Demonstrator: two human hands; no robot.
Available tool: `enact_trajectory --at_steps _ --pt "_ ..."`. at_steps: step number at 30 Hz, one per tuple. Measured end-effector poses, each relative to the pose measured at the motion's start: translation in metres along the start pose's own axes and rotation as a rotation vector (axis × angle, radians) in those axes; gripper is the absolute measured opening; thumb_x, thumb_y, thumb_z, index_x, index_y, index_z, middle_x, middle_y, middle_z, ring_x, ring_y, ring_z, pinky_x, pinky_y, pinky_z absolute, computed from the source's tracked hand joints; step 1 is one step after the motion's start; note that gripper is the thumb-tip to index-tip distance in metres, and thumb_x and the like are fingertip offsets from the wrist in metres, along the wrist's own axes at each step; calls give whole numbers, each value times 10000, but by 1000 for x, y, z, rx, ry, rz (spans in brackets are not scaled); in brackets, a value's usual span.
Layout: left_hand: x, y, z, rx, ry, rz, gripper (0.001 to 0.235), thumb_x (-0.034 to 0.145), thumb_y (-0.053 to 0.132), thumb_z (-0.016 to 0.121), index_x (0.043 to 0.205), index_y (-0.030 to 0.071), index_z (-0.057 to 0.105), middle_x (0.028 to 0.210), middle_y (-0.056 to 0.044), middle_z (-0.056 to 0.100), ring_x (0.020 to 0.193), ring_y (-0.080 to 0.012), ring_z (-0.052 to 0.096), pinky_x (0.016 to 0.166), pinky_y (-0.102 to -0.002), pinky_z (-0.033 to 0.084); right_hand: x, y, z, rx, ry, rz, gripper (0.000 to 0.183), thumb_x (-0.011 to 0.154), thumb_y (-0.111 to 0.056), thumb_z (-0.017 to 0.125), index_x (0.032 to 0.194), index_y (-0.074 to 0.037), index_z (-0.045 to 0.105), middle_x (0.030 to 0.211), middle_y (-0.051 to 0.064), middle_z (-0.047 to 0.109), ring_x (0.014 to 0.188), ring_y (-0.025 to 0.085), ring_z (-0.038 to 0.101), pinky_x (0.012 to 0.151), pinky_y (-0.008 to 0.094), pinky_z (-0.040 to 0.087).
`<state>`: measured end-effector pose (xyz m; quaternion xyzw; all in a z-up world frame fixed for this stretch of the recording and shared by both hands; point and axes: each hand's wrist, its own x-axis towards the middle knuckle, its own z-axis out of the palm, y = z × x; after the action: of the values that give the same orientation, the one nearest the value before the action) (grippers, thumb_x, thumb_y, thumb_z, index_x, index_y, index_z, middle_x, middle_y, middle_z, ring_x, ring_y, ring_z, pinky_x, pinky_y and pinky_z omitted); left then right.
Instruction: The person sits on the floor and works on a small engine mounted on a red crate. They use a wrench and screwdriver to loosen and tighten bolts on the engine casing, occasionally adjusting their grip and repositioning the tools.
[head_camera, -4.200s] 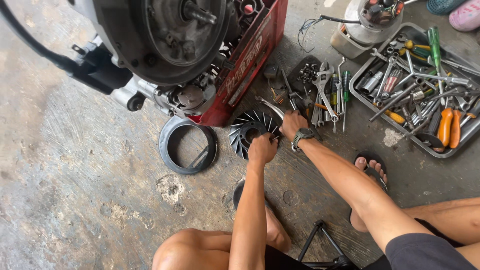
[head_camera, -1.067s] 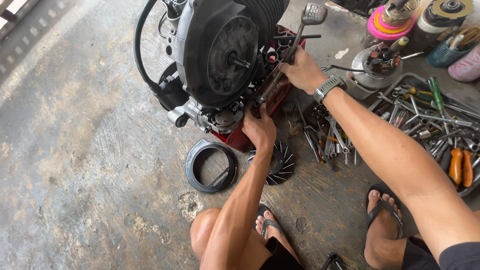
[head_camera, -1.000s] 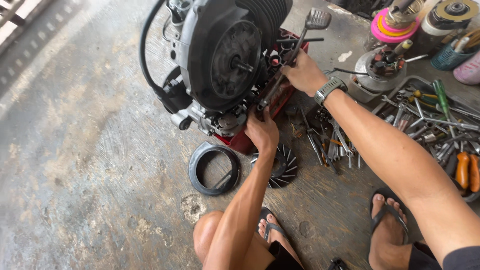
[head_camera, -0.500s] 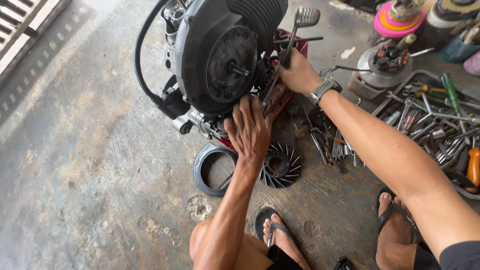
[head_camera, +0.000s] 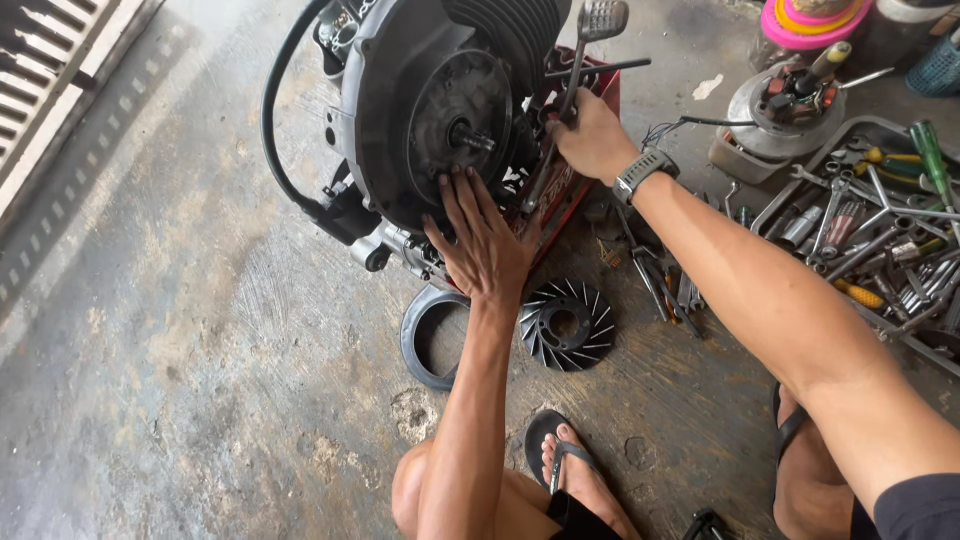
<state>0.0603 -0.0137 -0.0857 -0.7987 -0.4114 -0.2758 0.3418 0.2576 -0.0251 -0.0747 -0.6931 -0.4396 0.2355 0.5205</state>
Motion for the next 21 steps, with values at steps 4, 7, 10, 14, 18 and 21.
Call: enact_trajectory --at_steps 4,7,10,14,18,21 --pt "0 0 2 -2 -2 -1 1002 819 819 501 1435 29 532 1487 -182 520 1416 -323 478 1100 -588 344 -6 -10 0 48 31 0 331 995 -111 561 1261 86 568 1184 335 648 1169 496 614 919 568 530" --pt "-3 1 2 16 -13 7 938 859 770 507 1450 42 518 1492 -181 512 1417 -321 471 1105 -588 331 -5 2 0 -6 28 47 359 988 -144 583 1262 87 563 1161 319 657 1160 492 620 904 570 527" --pt "-3 1 4 -15 -16 -2 942 840 750 534 1454 36 511 1496 -186 506 1429 -329 461 1101 -592 333 3 18 6 5 62 11 353 995 -150 599 1256 85 562 1164 328 652 1152 511 620 888 584 532" --pt "-4 1 6 -2 -23 4 923 858 744 504 1455 40 506 1493 -181 505 1428 -326 457 1090 -590 346 10 19 11 -13 88 45 355 993 -197 617 1229 68 586 1136 319 665 1149 505 627 889 561 533" --pt "-3 0 3 6 -29 8 912 890 753 479 1455 38 506 1496 -185 500 1428 -330 451 1081 -573 363 14 25 15 -42 98 53 359 988 -214 628 1229 50 593 1142 311 669 1157 492 629 886 548 537" --pt "3 -3 -16 47 -157 12 955 897 756 684 1506 49 475 1541 -106 492 1457 -275 418 1074 -513 431 6 -8 10 -28 32 225 315 996 -214 570 1264 -50 552 1271 151 668 1186 314 636 1018 448 494"
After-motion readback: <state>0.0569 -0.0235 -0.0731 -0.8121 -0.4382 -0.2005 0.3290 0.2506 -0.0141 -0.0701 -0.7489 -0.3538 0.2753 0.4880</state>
